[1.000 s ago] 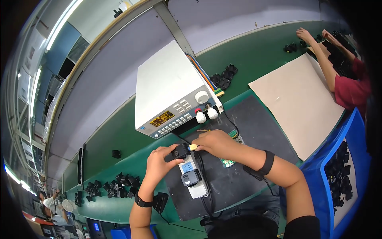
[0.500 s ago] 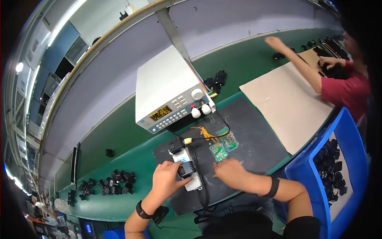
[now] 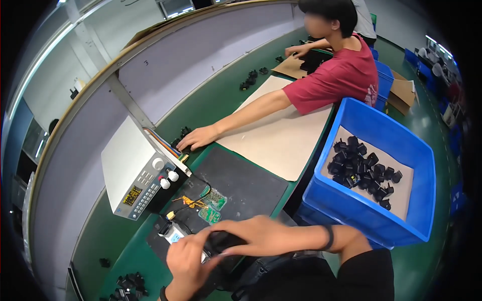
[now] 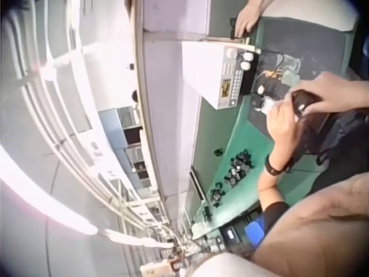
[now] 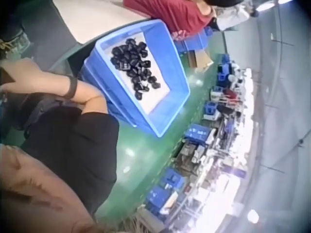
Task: The person picks up a power adapter, plugs it into a power strip, and connects a cable to it. After the testing device displays a result, the person disconnects the cable, removes the adapter, and places it on the table.
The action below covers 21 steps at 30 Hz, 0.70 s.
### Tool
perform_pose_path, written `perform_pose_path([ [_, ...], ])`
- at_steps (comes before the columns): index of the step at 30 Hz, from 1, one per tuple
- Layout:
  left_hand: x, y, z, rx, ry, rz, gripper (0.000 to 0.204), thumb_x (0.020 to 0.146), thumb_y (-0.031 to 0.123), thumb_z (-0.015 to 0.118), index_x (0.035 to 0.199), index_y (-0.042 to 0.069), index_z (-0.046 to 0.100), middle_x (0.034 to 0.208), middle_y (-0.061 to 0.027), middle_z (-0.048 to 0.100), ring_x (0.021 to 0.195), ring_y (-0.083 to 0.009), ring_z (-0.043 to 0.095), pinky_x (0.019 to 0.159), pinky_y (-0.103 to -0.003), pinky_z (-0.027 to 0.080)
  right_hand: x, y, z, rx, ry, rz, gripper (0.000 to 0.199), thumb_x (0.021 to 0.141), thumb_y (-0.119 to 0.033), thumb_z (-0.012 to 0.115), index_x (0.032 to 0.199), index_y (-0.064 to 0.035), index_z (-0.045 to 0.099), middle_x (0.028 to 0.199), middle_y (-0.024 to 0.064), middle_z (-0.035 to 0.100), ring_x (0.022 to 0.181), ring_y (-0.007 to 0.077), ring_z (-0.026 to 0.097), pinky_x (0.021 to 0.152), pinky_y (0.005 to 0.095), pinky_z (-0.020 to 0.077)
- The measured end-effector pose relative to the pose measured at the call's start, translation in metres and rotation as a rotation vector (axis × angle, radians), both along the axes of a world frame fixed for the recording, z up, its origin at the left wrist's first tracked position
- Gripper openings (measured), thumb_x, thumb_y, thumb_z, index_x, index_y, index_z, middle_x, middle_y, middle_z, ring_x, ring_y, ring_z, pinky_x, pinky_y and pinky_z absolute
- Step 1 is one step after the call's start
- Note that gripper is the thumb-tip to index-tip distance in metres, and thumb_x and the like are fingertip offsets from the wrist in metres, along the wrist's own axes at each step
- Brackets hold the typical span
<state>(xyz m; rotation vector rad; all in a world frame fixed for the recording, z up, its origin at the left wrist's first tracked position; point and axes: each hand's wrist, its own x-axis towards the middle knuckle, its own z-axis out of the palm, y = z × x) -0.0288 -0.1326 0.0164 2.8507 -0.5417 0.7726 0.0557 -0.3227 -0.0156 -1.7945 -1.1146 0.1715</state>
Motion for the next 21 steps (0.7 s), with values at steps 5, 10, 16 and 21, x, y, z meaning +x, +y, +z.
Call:
perform_pose_path([
  [5,-0.028,0.023,0.004,-0.059,0.041,-0.063,0.066,0.063,0.025,0.082,0.118,0.000,0.057,0.099,-0.0087,0.066,0.081,-0.0241,0.062,0.070,-0.031,0.045,0.010,-0.140,0.070,-0.447,-0.108,-0.519,0.048,0.073,-0.025,0.073,0.115,-0.0089,0.056,0.089,0.0132,0.067,0.079,0.0275,0.067,0.068,0.0345,0.0515],
  [10,-0.014,0.022,-0.011,-0.144,0.120,-0.166,0.045,0.070,0.018,0.076,0.109,0.003,0.061,0.110,-0.0082,0.065,0.079,-0.0198,0.063,0.066,-0.029,0.045,0.073,-0.305,0.000,-1.283,0.462,-0.723,0.044,0.076,-0.014,0.071,0.116,-0.0125,0.054,0.079,0.0135,0.068,0.062,0.0246,0.067,0.052,0.0353,0.0540],
  [16,-0.034,0.049,-0.015,-0.112,0.133,0.018,0.038,0.068,0.015,0.076,0.103,0.006,0.064,0.107,-0.0065,0.066,0.083,-0.0201,0.063,0.067,-0.030,0.046,0.121,-0.373,-0.101,-1.553,0.904,-0.378,0.067,0.082,-0.013,0.069,0.140,-0.0126,0.035,0.092,0.0159,0.068,0.072,0.0265,0.069,0.058,0.0374,0.0580],
  [21,-0.061,0.090,-0.034,-0.012,0.205,0.459,0.014,0.069,0.015,0.073,0.074,0.009,0.062,0.071,-0.0046,0.063,0.066,-0.0225,0.060,0.059,-0.034,0.044,0.092,-0.304,0.000,-1.261,0.277,-0.804,0.030,0.070,-0.017,0.074,0.097,-0.0064,0.069,0.080,0.0111,0.069,0.066,0.0250,0.067,0.058,0.0341,0.0520],
])
